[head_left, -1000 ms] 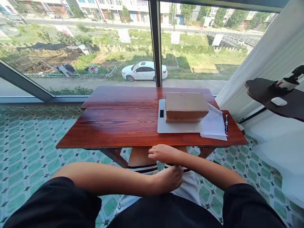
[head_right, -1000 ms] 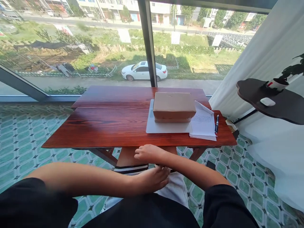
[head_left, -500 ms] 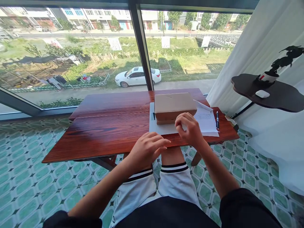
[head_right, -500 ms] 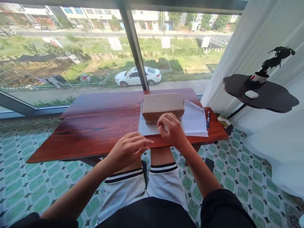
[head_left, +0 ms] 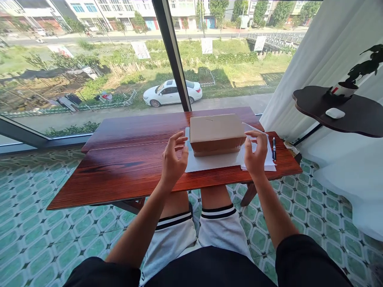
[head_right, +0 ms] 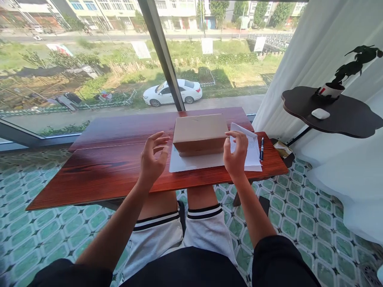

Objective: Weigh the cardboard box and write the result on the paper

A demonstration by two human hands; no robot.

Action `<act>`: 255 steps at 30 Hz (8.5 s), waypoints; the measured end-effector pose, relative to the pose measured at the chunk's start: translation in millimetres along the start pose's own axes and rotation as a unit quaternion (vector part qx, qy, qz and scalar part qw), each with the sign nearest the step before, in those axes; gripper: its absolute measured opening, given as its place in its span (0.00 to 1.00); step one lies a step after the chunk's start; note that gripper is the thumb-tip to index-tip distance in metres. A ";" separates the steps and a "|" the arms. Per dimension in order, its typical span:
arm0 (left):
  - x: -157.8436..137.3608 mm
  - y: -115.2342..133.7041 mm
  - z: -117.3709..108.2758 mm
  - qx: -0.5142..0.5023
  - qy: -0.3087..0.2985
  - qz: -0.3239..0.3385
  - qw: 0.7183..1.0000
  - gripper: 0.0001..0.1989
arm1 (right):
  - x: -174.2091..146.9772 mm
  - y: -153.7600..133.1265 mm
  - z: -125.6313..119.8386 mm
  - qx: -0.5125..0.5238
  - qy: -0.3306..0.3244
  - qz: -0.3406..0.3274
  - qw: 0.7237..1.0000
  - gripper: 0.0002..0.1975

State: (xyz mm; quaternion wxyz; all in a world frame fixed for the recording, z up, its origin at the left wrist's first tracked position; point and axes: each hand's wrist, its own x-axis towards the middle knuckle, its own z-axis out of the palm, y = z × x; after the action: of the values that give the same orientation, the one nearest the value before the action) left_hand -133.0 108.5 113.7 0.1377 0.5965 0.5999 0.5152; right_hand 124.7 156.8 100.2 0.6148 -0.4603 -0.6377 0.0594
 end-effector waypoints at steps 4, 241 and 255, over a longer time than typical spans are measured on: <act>12.1 -10.0 11.3 -0.018 -0.021 -0.057 0.998 0.26 | -4.0 16.5 8.2 -0.017 0.000 0.061 0.998 0.20; -38.3 85.9 239.9 0.154 -0.479 0.358 0.787 0.13 | 50.4 189.5 -104.5 0.073 -0.134 0.308 0.939 0.19; -33.8 84.1 257.8 0.185 -0.447 0.323 0.813 0.13 | 27.6 200.0 -100.6 -0.006 -0.030 0.220 0.975 0.23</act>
State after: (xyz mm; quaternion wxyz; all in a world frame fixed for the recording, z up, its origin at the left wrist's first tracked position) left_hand 124.7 176.2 53.1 0.1037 0.9346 0.3294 0.0854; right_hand 316.9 239.5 15.8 0.5644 -0.5908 -0.5396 0.2032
